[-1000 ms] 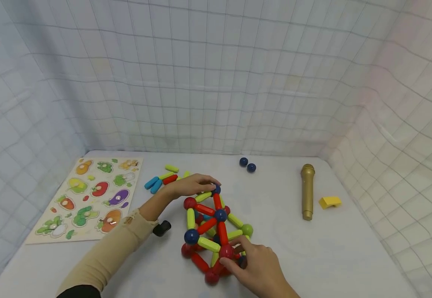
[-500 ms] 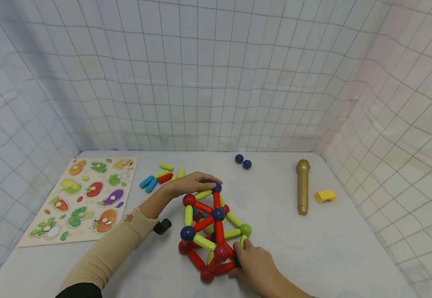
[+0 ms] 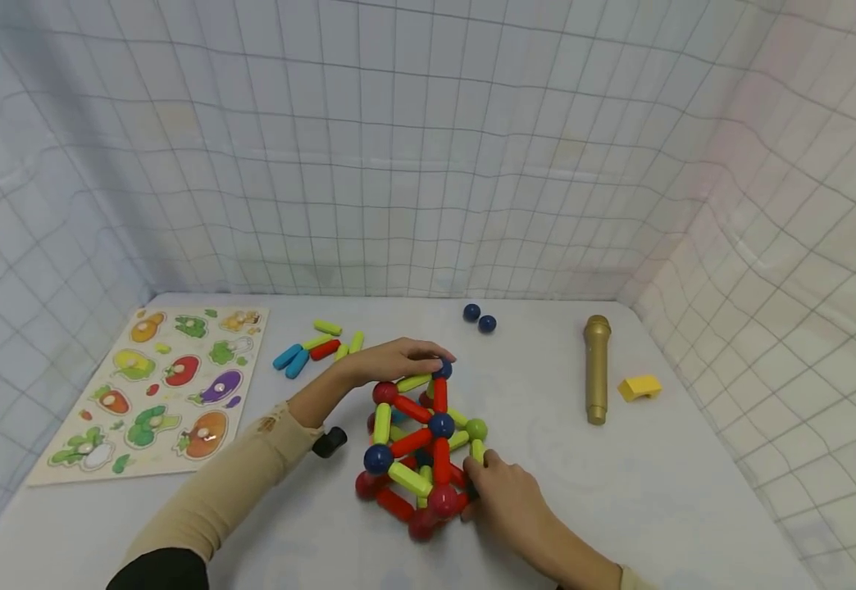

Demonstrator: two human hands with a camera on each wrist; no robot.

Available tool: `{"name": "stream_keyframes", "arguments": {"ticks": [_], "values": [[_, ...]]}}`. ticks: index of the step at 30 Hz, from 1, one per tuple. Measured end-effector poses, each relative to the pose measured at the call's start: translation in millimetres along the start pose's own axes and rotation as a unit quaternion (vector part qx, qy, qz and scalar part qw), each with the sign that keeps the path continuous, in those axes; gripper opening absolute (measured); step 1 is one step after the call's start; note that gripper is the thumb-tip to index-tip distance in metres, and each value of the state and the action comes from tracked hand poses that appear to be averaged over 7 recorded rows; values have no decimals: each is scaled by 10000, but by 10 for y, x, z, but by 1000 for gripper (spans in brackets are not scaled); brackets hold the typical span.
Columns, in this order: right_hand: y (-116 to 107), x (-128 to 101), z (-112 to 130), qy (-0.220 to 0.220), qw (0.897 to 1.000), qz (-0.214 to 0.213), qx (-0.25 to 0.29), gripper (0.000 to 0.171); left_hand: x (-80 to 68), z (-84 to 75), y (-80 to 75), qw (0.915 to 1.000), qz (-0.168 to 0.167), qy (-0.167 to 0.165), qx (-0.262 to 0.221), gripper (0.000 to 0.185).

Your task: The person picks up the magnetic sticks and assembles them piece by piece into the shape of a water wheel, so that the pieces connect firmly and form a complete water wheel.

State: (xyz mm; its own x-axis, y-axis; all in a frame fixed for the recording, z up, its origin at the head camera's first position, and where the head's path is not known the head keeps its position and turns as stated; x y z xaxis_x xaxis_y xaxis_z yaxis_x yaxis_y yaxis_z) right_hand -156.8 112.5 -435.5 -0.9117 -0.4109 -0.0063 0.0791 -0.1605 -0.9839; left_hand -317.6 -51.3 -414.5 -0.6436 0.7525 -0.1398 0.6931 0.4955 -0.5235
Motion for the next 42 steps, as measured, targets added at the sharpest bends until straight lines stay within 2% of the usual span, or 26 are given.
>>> {"name": "stream_keyframes", "arguments": {"ticks": [4,8,11,13,14,15,16,18,19,20,22,24,25,28,31,33,38,42], "values": [[-13,141,-145,-130,9991,-366,-191,41,-24,112,-29,9994,-210,-191,-185,40],[-80,349,-350,-9,9974,-690,-229,44,-166,303,-107,9944,-632,-437,-725,43],[-143,515,-538,412,9956,-806,261,43,-361,426,-148,9849,-1110,-602,-1180,47],[-157,580,-667,874,9865,-662,1215,39,-526,480,-140,9770,-1458,-738,-1369,50],[-150,591,-717,1128,9738,-487,1915,38,-612,496,-125,9723,-1628,-829,-1458,51],[-138,585,-756,1367,9536,-245,2671,41,-689,509,-105,9683,-1771,-930,-1498,52],[-119,563,-775,1589,9264,27,3414,46,-756,517,-80,9638,-1908,-1046,-1542,53],[-78,481,-750,1925,8573,650,4730,59,-852,522,-22,9565,-2064,-1248,-1642,58],[-60,439,-709,1990,8239,972,5217,66,-882,523,7,9536,-2105,-1339,-1687,62],[-51,402,-651,1992,7950,1260,5590,72,-904,518,35,9507,-2128,-1428,-1743,66],[-44,347,-511,1848,7528,1680,6091,81,-934,518,88,9442,-2153,-1595,-1915,73],[-41,322,-380,1668,7256,1911,6397,82,-954,530,140,9384,-2148,-1710,-2100,78],[-40,316,-326,1594,7172,1981,6488,81,-966,535,163,9349,-2174,-1753,-2190,79],[-18,330,-253,1510,7060,2086,6598,76,-1004,567,208,9260,-2274,-1833,-2392,77],[-9,381,-295,1510,7043,2033,6632,72,-1017,576,227,9237,-2360,-1833,-2396,76],[1,414,-333,1532,6995,1997,6689,69,-1022,579,246,9230,-2390,-1858,-2373,77],[9,451,-376,1477,6947,1966,6759,63,-1047,560,281,9272,-2384,-1847,-2224,75],[-6,471,-380,1367,7014,2054,6687,64,-1090,526,272,9315,-2348,-1810,-2106,76]]}}
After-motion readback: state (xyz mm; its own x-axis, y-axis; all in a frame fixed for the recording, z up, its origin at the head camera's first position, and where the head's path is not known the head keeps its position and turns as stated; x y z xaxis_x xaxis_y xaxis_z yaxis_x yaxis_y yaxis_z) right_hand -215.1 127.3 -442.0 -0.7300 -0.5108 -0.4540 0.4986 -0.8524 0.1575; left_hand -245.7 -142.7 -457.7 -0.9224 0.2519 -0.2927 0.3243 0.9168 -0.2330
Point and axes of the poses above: each hand's wrist, its own x-axis towards the middle knuckle, its own y-axis out of the palm, z = x × y, the point moved 5 cm from there along x, towards the middle knuckle, and after that the axes turned 5 degrees about x, right-handed, at the moved point
